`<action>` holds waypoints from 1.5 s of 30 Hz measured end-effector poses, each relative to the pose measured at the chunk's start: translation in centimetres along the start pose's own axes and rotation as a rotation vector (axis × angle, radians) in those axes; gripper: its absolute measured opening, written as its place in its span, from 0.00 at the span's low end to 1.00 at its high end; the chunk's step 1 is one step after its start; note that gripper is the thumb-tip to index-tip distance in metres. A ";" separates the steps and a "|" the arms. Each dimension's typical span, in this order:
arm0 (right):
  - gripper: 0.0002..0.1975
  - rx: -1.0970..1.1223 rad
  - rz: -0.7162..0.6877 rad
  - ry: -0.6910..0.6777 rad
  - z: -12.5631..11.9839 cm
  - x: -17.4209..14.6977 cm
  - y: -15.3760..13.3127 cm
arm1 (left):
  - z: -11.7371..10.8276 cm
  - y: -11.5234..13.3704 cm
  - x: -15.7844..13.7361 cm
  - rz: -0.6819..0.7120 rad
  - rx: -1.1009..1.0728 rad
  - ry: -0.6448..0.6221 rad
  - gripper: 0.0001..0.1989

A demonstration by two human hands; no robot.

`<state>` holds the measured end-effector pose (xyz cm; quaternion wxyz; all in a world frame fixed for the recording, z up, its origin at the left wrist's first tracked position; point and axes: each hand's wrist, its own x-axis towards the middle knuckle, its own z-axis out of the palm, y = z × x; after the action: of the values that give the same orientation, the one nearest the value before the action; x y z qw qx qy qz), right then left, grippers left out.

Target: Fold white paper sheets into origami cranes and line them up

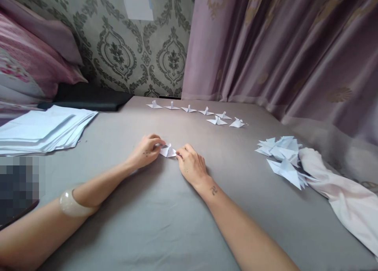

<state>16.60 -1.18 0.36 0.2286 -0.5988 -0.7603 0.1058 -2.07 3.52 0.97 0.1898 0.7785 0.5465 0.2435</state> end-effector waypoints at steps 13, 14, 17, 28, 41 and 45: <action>0.06 0.224 0.050 0.072 0.5 0.3 0.1 | 1.0 2.1 -1.4 -0.186 -0.162 -0.073 0.14; 0.06 0.234 0.041 0.072 0.6 0.4 0.2 | 1.1 1.9 -1.3 -0.118 -0.166 -0.014 0.15; 0.07 0.263 0.029 0.124 0.7 0.7 0.3 | 1.7 1.2 -0.7 0.102 -0.216 0.110 0.12; 0.07 0.373 0.048 0.157 0.4 0.8 -0.3 | 2.1 0.7 -0.1 0.056 -0.322 0.000 0.07; 0.13 0.617 0.247 0.041 0.5 1.6 -0.7 | 1.9 1.4 -0.5 0.102 -0.222 0.042 0.08; 0.14 0.621 0.294 0.072 0.9 1.9 -0.4 | 1.6 1.7 -0.5 0.144 -0.174 0.009 0.08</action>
<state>15.47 0.67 0.15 0.4091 -0.6070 -0.5888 0.3427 0.03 2.45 0.53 0.2361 0.7952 0.4669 0.3065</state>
